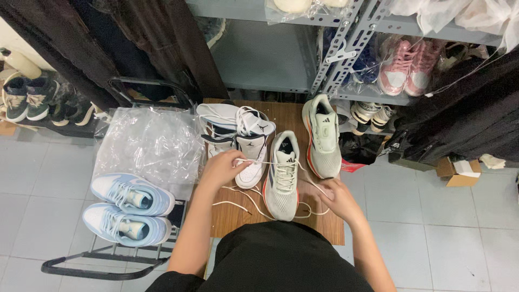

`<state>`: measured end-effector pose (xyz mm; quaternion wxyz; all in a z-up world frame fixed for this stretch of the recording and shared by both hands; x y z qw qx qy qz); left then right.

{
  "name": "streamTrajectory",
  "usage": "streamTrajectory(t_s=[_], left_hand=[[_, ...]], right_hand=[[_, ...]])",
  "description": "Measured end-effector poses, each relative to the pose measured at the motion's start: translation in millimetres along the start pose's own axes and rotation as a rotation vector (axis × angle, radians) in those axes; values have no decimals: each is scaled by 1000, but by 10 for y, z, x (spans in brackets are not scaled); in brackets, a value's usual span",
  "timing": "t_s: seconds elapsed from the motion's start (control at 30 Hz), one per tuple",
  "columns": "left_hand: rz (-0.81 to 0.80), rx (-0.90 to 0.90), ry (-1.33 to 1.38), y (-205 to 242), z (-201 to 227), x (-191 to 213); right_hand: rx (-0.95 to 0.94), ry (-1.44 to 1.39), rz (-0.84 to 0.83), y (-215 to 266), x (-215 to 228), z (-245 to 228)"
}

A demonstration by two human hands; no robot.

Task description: The person unlaces several shoes on a wooden surface and begins re-threading one of them with a white shoelace.

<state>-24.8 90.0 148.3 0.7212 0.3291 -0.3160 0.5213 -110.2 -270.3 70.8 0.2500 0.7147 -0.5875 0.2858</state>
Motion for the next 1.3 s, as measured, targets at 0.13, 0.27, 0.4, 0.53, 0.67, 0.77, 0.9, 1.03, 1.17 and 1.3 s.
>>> streamTrajectory(t_s=[0.13,0.27,0.4,0.53,0.67,0.77,0.9,1.03,1.17,1.3], left_hand=[[114,-86,26,171,179,423],[155,-104,84,311,260,693],[190,-118,114,409,320,850],[216,-90,58,456,332,928],[192,-72,78,407,324,866],[186,-91,96,332,307,743],[286,-255,190,242,263,564],[491,-444,168,216,218,246],[656,-483,200,185,159,-210],[645,-326,172,115,117,-661]], right_hand=[[70,-48,44,-404,-169,-403],[327,-20,62,-803,-350,-773],[333,41,-26,-1060,-458,-816],[356,-117,-115,-1084,-442,-799],[371,-425,-243,-1016,-361,-785],[161,-562,-332,-913,-337,-673],[141,-759,-328,-744,-257,-667],[204,-867,-327,-546,-185,-672],[159,-853,-341,-305,-181,-699],[61,-820,-472,-139,-334,-895]])
Point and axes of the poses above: each hand's wrist, its own y-axis away from the middle knuckle, its own x-axis out of the back of the hand, z = x × y, the point moved 6 cm from there along -y, towards the middle knuckle, and after that the axes turned 1 degree about -y, right-handed, at the moved point
